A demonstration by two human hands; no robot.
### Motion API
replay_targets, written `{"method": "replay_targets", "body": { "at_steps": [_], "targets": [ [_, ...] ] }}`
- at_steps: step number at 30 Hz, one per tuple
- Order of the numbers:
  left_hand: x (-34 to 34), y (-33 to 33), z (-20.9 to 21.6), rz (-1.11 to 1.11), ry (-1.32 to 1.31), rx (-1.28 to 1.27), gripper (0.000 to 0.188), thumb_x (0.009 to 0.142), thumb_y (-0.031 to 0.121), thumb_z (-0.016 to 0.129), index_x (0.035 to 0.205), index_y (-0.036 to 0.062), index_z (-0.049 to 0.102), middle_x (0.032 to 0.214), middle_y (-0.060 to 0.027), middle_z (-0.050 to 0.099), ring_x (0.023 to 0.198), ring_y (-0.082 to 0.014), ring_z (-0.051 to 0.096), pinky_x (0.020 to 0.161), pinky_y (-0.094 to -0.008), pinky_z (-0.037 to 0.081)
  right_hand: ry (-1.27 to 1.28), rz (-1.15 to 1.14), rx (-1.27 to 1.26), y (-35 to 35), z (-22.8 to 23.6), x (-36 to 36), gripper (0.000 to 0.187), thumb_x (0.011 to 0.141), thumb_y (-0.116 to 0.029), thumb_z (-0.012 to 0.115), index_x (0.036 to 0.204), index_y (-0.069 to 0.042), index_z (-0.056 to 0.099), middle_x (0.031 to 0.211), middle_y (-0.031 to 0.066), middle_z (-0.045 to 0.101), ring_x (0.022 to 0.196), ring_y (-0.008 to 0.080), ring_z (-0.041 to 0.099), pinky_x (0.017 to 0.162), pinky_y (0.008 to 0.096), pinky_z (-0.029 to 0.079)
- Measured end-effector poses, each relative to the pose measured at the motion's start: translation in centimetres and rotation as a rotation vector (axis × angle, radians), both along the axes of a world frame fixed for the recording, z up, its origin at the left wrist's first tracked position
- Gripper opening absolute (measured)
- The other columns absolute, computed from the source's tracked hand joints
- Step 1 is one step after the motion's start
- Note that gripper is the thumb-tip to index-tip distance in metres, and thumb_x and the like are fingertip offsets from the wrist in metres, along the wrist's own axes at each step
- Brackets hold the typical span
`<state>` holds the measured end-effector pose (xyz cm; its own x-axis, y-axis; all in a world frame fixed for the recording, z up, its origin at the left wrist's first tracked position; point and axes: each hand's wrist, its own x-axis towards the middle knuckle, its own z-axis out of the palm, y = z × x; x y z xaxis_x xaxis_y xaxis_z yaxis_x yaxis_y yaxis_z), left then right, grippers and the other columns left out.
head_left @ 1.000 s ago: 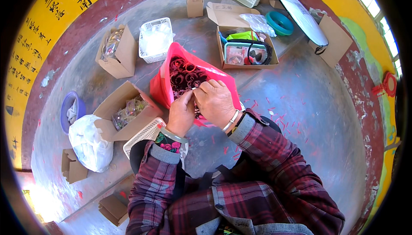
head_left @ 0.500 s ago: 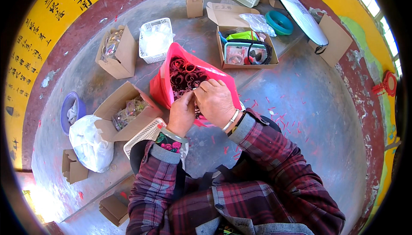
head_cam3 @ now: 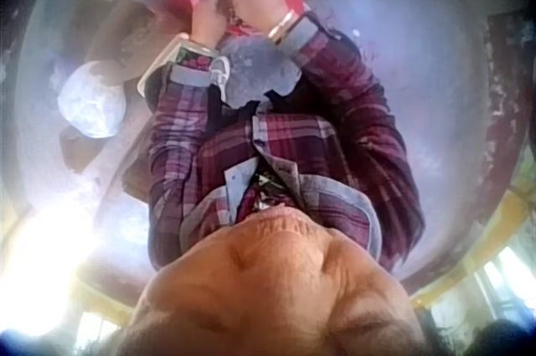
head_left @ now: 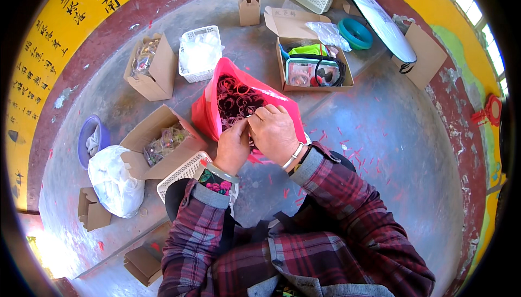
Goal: The person sits on the floor and sorts small hair accessories, primarily hair ties, from a pink plastic bag. They pick up individual items, separate them, and place them into a white basket or a cardboard box nearby.
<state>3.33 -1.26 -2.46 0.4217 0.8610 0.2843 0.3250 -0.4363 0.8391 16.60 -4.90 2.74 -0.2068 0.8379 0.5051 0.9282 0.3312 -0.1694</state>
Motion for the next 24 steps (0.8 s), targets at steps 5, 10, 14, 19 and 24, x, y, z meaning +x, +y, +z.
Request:
{"method": "replay_targets", "body": {
  "at_steps": [5, 10, 14, 19, 24],
  "targets": [
    [-0.1, 0.0, 0.0, -0.005, -0.010, -0.017, 0.020, 0.084, 0.002, 0.049, 0.103, 0.0021, 0.057, 0.090, -0.0210, 0.061, 0.082, -0.0375, 0.060, 0.067, -0.0395, 0.048, 0.001, -0.002, 0.008, 0.0, 0.1, 0.0, 0.008, 0.068, -0.014, 0.054, 0.073, -0.008, 0.058, 0.076, 0.0051, 0.054, 0.078, 0.0227, 0.054, 0.070, 0.0357, 0.041],
    [0.0, -0.1, 0.5, 0.004, -0.012, -0.031, 0.021, 0.084, 0.002, 0.049, 0.103, 0.0018, 0.058, 0.090, -0.0215, 0.061, 0.082, -0.0371, 0.060, 0.067, -0.0386, 0.048, -0.002, -0.001, 0.030, 0.0, -0.1, -0.1, 0.008, 0.068, -0.014, 0.054, 0.072, -0.008, 0.058, 0.076, 0.0048, 0.054, 0.078, 0.0227, 0.054, 0.070, 0.0356, 0.041],
    [0.0, 0.0, -0.3, -0.002, -0.044, -0.027, 0.021, 0.083, 0.002, 0.049, 0.103, 0.0025, 0.058, 0.089, -0.0212, 0.061, 0.082, -0.0366, 0.060, 0.067, -0.0382, 0.048, 0.001, -0.005, 0.037, 0.1, -0.1, -0.1, 0.007, 0.068, -0.015, 0.055, 0.071, -0.008, 0.057, 0.075, 0.0048, 0.054, 0.077, 0.0227, 0.054, 0.070, 0.0357, 0.041],
    [0.0, -0.2, 0.6, 0.001, -0.038, -0.059, 0.020, 0.084, 0.003, 0.049, 0.101, 0.0023, 0.058, 0.084, -0.0199, 0.062, 0.076, -0.0337, 0.062, 0.064, -0.0365, 0.048, 0.101, -0.008, 0.075, 0.3, -0.4, 0.0, 0.005, 0.069, -0.013, 0.057, 0.070, -0.008, 0.056, 0.071, 0.0056, 0.054, 0.074, 0.0244, 0.054, 0.067, 0.0365, 0.041],
    [-0.1, 0.0, 0.8, 0.035, -0.122, -0.114, 0.018, 0.086, 0.007, 0.049, 0.101, 0.0004, 0.058, 0.078, -0.0175, 0.062, 0.069, -0.0273, 0.063, 0.060, -0.0328, 0.047, 0.360, 0.026, 0.073, 0.8, -0.8, 0.1, 0.012, 0.070, -0.010, 0.059, 0.081, -0.006, 0.061, 0.073, 0.0075, 0.057, 0.073, 0.0273, 0.056, 0.065, 0.0389, 0.042]
  ]
}}
